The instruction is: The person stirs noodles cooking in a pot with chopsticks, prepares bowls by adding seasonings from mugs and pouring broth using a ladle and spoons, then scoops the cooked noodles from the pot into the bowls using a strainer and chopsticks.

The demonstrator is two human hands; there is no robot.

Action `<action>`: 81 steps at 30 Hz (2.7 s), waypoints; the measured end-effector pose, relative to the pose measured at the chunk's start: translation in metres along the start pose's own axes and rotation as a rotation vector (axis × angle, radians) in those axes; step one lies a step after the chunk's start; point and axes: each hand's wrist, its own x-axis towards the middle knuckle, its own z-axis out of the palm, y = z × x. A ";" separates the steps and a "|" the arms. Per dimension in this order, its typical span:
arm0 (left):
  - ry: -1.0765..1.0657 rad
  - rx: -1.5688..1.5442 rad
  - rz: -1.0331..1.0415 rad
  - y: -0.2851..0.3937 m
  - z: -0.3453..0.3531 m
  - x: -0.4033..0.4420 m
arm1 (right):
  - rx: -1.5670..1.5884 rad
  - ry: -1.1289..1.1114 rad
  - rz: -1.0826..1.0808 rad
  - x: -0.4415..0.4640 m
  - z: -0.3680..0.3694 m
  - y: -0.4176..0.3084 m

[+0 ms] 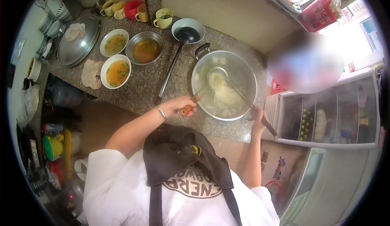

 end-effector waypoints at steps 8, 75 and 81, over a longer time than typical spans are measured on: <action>-0.099 -0.202 0.042 0.010 -0.029 -0.028 | -0.320 0.113 0.006 -0.026 -0.016 0.051; -0.139 -0.103 0.101 0.002 0.057 -0.021 | 1.001 0.433 0.023 0.001 0.011 -0.065; -0.153 -0.143 0.110 0.001 0.062 -0.008 | 0.945 0.401 -0.015 0.012 -0.003 -0.075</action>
